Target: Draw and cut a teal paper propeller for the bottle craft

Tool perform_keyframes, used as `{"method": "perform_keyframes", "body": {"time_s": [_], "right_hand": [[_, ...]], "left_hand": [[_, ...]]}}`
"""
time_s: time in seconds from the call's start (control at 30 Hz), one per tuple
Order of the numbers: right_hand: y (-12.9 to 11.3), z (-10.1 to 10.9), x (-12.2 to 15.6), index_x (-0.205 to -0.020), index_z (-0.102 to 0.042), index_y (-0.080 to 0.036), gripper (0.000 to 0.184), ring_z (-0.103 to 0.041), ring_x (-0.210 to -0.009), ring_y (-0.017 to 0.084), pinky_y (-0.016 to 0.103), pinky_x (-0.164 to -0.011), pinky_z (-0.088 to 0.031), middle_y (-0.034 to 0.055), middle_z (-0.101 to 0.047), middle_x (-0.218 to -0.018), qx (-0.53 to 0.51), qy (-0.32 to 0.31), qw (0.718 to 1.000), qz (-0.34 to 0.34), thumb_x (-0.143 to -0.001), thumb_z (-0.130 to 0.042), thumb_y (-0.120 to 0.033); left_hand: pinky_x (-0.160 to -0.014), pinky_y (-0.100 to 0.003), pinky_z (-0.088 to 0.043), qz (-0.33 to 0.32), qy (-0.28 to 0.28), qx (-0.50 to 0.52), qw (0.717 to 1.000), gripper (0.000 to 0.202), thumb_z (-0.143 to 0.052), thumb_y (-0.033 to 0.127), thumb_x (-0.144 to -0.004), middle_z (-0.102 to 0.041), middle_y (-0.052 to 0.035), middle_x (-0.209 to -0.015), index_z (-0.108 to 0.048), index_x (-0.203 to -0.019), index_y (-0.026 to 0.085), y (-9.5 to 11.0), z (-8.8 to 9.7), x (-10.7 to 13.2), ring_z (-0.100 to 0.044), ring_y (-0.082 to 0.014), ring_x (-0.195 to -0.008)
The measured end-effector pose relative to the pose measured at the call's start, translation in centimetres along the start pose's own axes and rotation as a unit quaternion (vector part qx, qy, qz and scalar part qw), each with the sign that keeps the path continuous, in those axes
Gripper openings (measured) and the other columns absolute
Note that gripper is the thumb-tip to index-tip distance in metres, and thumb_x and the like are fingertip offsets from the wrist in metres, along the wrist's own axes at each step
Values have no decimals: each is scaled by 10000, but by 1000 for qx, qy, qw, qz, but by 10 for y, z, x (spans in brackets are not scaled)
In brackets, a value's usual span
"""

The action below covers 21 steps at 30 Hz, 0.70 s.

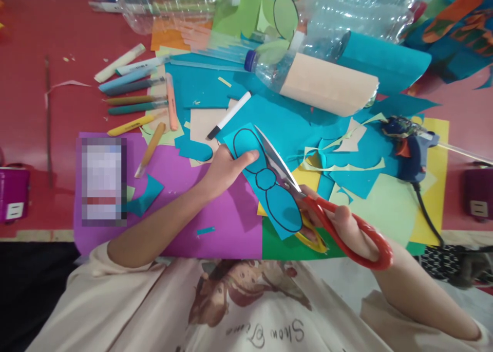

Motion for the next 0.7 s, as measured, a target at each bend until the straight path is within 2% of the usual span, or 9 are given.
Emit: {"method": "perform_keyframes", "body": {"time_s": [0.17, 0.27, 0.4, 0.57, 0.7], "right_hand": [[-7, -4, 0, -838, -407, -249, 588, -331, -536, 110, 262, -484, -317, -43, -419, -659, 0, 21, 1000, -7, -823, -227, -808], [-8, -3, -1, -822, -401, -244, 599, -332, -531, 107, 265, -484, -312, -43, -435, -653, 1, 34, 999, -8, -820, -215, -814], [-12, -5, -8, -827, -441, -235, 647, -352, -504, 101, 278, -493, -318, -52, -423, -609, 9, 32, 999, 17, -793, -224, -843], [-18, -9, -12, -800, -417, -246, 547, -340, -473, 107, 290, -461, -308, -55, -400, -584, 17, 38, 999, 21, -861, -289, -774], [-18, -9, -11, -871, -443, -246, 535, -342, -459, 114, 302, -444, -297, -56, -402, -582, 24, 48, 998, 27, -873, -300, -761]], "left_hand": [[-595, -268, -419, 3, 17, -13, 1000, 342, -666, 374, -676, -382, 55, -570, -383, -571, 215, -1, 3, 1, -379, -92, -553], [-631, -276, -451, 3, 13, -25, 1000, 305, -658, 362, -672, -429, 47, -582, -409, -576, 215, 0, 3, 1, -424, -102, -577], [-691, -303, -496, -6, -23, -45, 999, 280, -622, 376, -687, -498, 26, -609, -427, -565, 217, 3, -2, 2, -495, -129, -632], [-718, -327, -509, 6, -30, -43, 999, 304, -620, 407, -690, -506, 24, -609, -411, -568, 223, 2, -3, 2, -518, -145, -646], [-737, -327, -501, 18, -23, -33, 999, 292, -635, 418, -678, -512, 32, -619, -437, -595, 220, 0, -2, 2, -507, -138, -650]]}}
Point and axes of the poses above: each hand's wrist, its own x-axis away from the middle knuckle, its own z-axis out of the back of the hand, y = z × x, the point moved 6 cm from there along -x, towards the middle knuckle
